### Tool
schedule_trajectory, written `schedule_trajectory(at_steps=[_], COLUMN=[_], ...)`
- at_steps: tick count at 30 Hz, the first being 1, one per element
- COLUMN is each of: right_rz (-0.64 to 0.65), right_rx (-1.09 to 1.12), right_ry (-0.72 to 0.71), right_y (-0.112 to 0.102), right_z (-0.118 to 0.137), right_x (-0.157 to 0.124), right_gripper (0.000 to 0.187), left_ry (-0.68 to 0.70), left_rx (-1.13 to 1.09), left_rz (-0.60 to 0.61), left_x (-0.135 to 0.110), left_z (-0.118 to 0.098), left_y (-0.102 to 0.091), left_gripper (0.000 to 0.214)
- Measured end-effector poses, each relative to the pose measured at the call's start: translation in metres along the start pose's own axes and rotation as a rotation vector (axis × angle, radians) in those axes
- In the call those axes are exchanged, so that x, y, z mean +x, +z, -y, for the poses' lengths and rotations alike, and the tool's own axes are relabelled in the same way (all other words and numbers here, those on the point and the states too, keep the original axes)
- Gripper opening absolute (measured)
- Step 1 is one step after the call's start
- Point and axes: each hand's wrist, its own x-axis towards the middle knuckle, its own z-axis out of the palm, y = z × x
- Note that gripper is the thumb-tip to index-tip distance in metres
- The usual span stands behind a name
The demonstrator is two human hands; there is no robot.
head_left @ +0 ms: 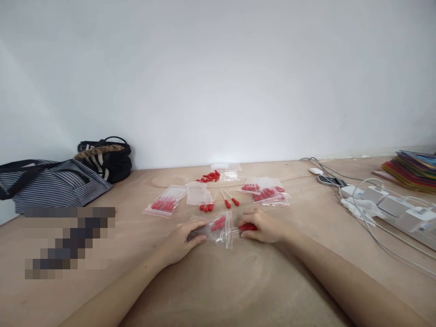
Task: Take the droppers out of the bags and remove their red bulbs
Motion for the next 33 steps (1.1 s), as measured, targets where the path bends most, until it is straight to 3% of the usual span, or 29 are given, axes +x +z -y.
schedule_trajectory(at_steps=[3,8,11,15,20,23,28,33], right_rz=[0.034,0.176,0.192,0.169,0.199,0.127,-0.23,-0.3], right_rx=[-0.037,0.098,0.035,-0.057,0.158,0.317,0.284,0.165], right_ry=[0.004,0.067,0.134,0.271,0.369,0.406,0.671,0.806], right_y=[-0.009,-0.032,-0.036,-0.033,-0.042,-0.049,-0.038,-0.011], right_z=[-0.007,-0.026,-0.031,-0.031,-0.033,-0.038,-0.042,-0.041], right_x=[-0.004,-0.014,-0.016,-0.015,-0.02,-0.018,0.022,0.071], right_gripper=[0.01,0.014,0.012,0.011,0.01,0.008,0.015,0.015], left_ry=[0.003,-0.022,-0.017,0.036,-0.011,0.008,-0.035,-0.111], left_rx=[-0.009,-0.034,-0.04,-0.048,0.005,0.002,-0.023,-0.041], left_rz=[0.004,0.022,0.022,-0.065,-0.154,-0.143,-0.128,-0.162], left_x=[-0.001,-0.004,-0.005,0.0,0.015,0.024,0.043,0.06], left_z=[0.001,0.006,0.008,0.012,0.021,0.024,0.026,0.022], left_y=[-0.001,-0.003,-0.006,-0.009,-0.011,-0.014,-0.014,-0.008], left_gripper=[0.037,0.04,0.041,0.031,0.027,0.023,0.016,0.015])
